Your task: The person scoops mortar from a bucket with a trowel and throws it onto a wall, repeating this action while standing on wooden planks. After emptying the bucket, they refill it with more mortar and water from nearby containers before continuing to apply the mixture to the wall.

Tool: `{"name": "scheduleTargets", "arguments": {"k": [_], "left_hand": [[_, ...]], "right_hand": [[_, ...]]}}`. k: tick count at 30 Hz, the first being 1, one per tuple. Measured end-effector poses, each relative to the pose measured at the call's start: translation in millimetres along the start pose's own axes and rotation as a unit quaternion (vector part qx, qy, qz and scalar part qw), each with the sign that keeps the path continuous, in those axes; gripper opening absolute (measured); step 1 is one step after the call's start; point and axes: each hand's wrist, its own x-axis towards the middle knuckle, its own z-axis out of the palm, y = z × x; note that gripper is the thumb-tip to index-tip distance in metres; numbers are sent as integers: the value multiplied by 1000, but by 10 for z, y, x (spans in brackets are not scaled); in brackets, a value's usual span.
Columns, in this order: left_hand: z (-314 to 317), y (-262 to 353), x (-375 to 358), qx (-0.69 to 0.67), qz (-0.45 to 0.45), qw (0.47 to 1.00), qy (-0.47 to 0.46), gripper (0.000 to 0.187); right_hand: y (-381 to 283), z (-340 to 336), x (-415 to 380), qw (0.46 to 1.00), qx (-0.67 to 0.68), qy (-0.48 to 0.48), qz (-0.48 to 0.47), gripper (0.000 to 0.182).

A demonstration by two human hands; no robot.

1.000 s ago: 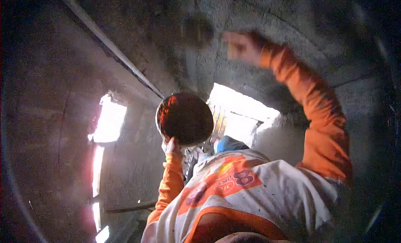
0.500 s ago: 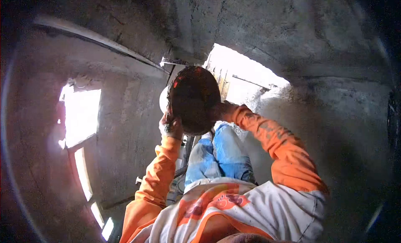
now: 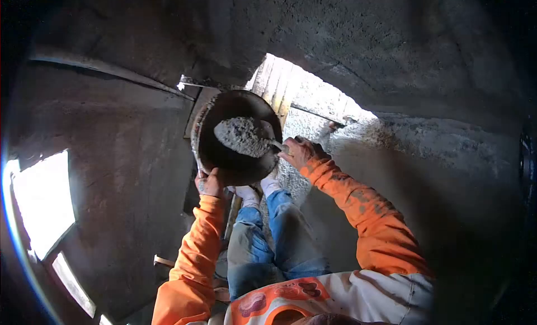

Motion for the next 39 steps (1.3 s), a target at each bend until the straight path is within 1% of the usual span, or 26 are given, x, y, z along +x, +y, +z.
{"name": "scheduleTargets", "arguments": {"k": [1,3,6,7,8,9,10,11,12,13,14,15,17,19,21,23,24,26,27,29,30,32,33,34,37,39], "left_hand": [[-31,-61,44,10,6,1000,15,18],[-109,-139,80,10,-3,999,41,15],[-314,-312,181,48,0,996,76,10],[-334,-336,201,59,0,994,92,10],[-319,-332,205,69,-2,992,104,10],[-282,-314,189,82,-5,990,116,13],[-246,-295,172,95,-9,987,128,15],[-287,-394,209,95,-13,987,132,15],[-339,-498,268,96,-10,985,141,16],[-403,-565,302,96,-8,983,154,17],[-406,-600,314,41,-11,987,157,23],[-414,-637,347,38,-15,986,163,23],[-408,-684,364,69,-34,984,159,17],[-244,-624,324,31,-18,984,173,14],[-169,-597,265,152,1,979,133,13],[1,-610,209,67,44,992,94,15],[119,-482,143,92,55,992,60,16],[276,-355,40,139,81,987,18,19],[249,-442,49,241,121,963,12,26],[410,-231,-120,356,198,913,-2,35],[489,-123,-198,376,201,904,-9,41],[487,-81,-286,400,242,883,-26,43],[493,-49,-318,419,284,862,-42,44],[460,6,-361,439,306,843,-49,45],[168,-127,-195,291,227,927,-63,37],[113,-19,-150,170,79,979,-82,23]], "right_hand": [[-81,-102,-14,1000,19,10,-17,30],[-228,-345,-16,995,45,-88,10,31],[67,-368,160,982,124,-113,-89,29],[160,-480,392,931,182,-316,-3,28],[312,-531,641,830,228,-502,84,27],[534,-518,882,781,236,-564,125,27],[728,-524,1155,786,191,-567,156,26],[1144,-427,1345,849,158,-488,127,29],[1140,-559,1616,881,34,-393,261,39],[1170,-730,1598,943,132,-221,212,41],[1130,-820,1520,973,123,-60,188,42],[1083,-892,1369,976,109,104,158,44],[996,-1046,933,931,233,217,178,45],[898,-1004,570,941,24,167,294,41],[635,-863,418,983,42,23,178,34],[554,-645,490,989,-30,-137,42,30],[469,-516,583,968,-91,-214,94,28],[386,-202,710,945,-251,-208,16,28],[400,-52,753,924,-345,-118,-113,28],[340,72,835,902,-379,-126,-165,27],[780,505,708,845,-477,-149,-190,19],[1154,932,415,916,-330,-112,-199,11],[1088,915,260,983,-67,-39,-169,12],[1012,859,181,982,-70,-35,-170,12],[656,691,13,962,34,-247,-113,26],[386,480,0,961,-14,-273,-35,26]]}}
